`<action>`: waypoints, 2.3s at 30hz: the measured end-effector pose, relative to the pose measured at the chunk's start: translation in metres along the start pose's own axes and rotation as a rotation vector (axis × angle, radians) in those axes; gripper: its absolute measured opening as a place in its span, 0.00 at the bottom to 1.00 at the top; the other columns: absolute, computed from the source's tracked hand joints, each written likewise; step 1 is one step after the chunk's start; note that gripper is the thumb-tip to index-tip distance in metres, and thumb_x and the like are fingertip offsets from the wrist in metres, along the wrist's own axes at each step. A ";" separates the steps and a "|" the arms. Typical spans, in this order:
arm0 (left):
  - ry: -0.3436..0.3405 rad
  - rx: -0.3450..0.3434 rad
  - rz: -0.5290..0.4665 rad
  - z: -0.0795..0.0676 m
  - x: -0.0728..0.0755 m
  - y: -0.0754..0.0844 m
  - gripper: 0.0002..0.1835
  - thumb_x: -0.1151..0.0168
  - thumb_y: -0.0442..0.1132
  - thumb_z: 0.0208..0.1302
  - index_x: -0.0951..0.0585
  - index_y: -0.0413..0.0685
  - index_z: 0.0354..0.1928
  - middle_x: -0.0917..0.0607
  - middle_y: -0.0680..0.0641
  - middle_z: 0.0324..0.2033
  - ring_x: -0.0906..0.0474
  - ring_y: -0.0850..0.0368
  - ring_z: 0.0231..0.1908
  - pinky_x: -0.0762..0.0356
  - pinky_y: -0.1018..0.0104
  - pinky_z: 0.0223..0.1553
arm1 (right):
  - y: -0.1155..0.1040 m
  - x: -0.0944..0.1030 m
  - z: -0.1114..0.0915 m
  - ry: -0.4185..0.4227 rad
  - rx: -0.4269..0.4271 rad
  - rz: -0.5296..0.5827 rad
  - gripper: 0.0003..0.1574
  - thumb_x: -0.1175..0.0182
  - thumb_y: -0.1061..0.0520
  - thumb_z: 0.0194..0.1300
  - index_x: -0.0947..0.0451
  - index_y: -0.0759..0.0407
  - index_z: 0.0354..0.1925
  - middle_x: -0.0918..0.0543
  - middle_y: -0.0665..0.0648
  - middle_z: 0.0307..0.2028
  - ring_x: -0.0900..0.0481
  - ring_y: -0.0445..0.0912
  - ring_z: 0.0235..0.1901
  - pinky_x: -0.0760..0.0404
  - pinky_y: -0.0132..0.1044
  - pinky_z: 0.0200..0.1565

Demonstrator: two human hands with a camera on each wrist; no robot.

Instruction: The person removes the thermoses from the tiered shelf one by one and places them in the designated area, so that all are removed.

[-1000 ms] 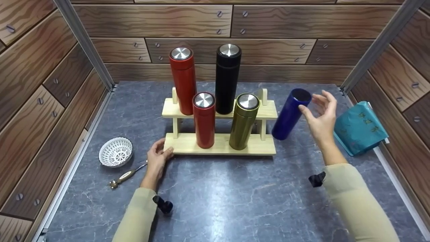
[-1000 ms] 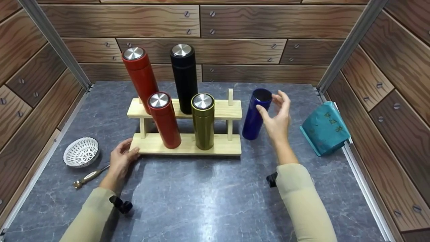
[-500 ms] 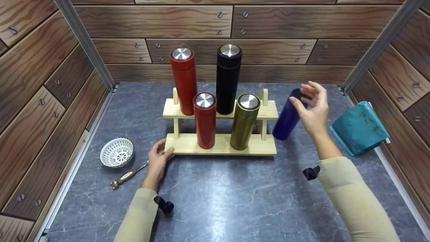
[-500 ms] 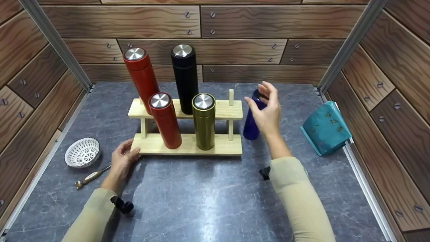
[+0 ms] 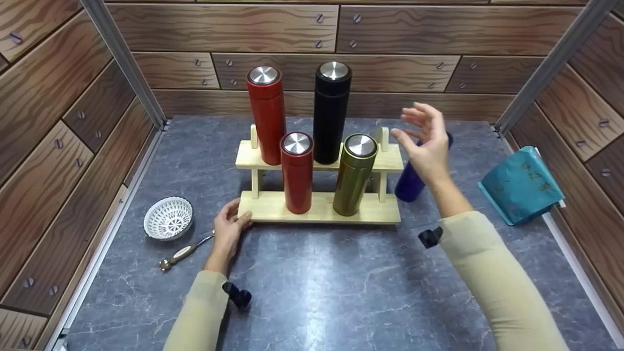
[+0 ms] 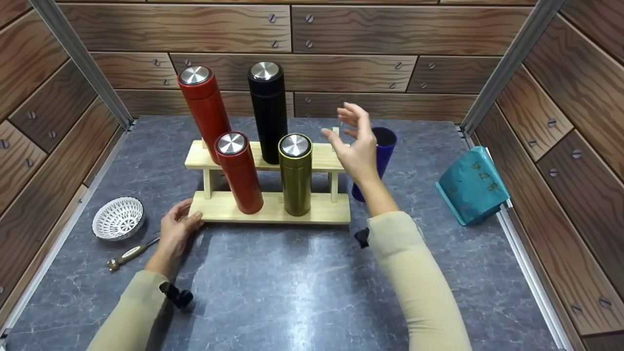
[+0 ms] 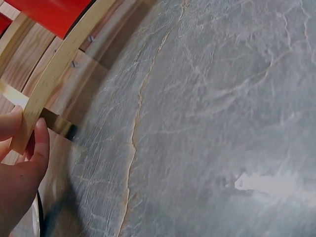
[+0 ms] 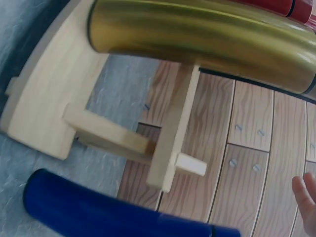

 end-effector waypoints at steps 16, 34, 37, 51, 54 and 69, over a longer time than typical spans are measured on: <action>0.006 0.000 0.018 -0.001 -0.001 0.001 0.28 0.39 0.20 0.55 0.32 0.33 0.59 0.28 0.35 0.50 0.24 0.56 0.36 0.17 0.70 0.32 | 0.001 -0.048 0.022 -0.080 -0.074 0.046 0.34 0.34 0.67 0.54 0.37 0.68 0.57 0.22 0.60 0.47 0.24 0.54 0.47 0.18 0.42 0.44; 0.024 -0.029 0.011 -0.002 0.002 0.001 0.27 0.39 0.20 0.55 0.31 0.34 0.59 0.28 0.37 0.49 0.23 0.58 0.34 0.17 0.69 0.32 | 0.014 -0.107 0.045 -0.274 -0.319 0.069 0.45 0.30 0.62 0.51 0.42 0.63 0.62 0.27 0.63 0.54 0.29 0.54 0.54 0.27 0.42 0.57; 0.021 -0.030 0.012 -0.002 0.002 0.001 0.28 0.39 0.21 0.55 0.31 0.34 0.59 0.28 0.37 0.49 0.23 0.58 0.34 0.17 0.69 0.32 | 0.014 -0.116 0.047 -0.304 -0.333 0.076 0.47 0.29 0.61 0.50 0.43 0.61 0.63 0.28 0.62 0.54 0.27 0.53 0.52 0.25 0.41 0.55; 0.018 -0.013 0.002 -0.003 0.001 0.000 0.28 0.39 0.21 0.55 0.32 0.34 0.60 0.28 0.36 0.50 0.23 0.58 0.35 0.17 0.70 0.32 | 0.018 -0.130 0.059 -0.278 -0.368 0.057 0.49 0.26 0.62 0.45 0.41 0.61 0.62 0.27 0.59 0.51 0.27 0.50 0.48 0.24 0.38 0.52; 0.021 -0.015 0.006 -0.002 0.000 0.002 0.28 0.39 0.21 0.56 0.32 0.33 0.59 0.28 0.35 0.50 0.23 0.58 0.36 0.17 0.70 0.32 | 0.019 -0.131 0.062 -0.271 -0.371 0.024 0.51 0.24 0.60 0.43 0.40 0.59 0.62 0.27 0.57 0.51 0.27 0.50 0.47 0.24 0.37 0.51; 0.027 -0.017 -0.003 -0.002 0.001 0.000 0.27 0.39 0.20 0.54 0.32 0.32 0.58 0.28 0.35 0.51 0.23 0.57 0.36 0.17 0.70 0.32 | 0.018 -0.104 0.060 -0.169 -0.334 0.031 0.45 0.23 0.62 0.40 0.32 0.57 0.57 0.22 0.57 0.46 0.25 0.49 0.44 0.24 0.37 0.47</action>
Point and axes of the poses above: each hand's wrist, its own z-axis towards the middle knuckle, its own x-axis out of the back of the hand, y = z × x, the point moved 10 cm from there along z, towards the middle knuckle
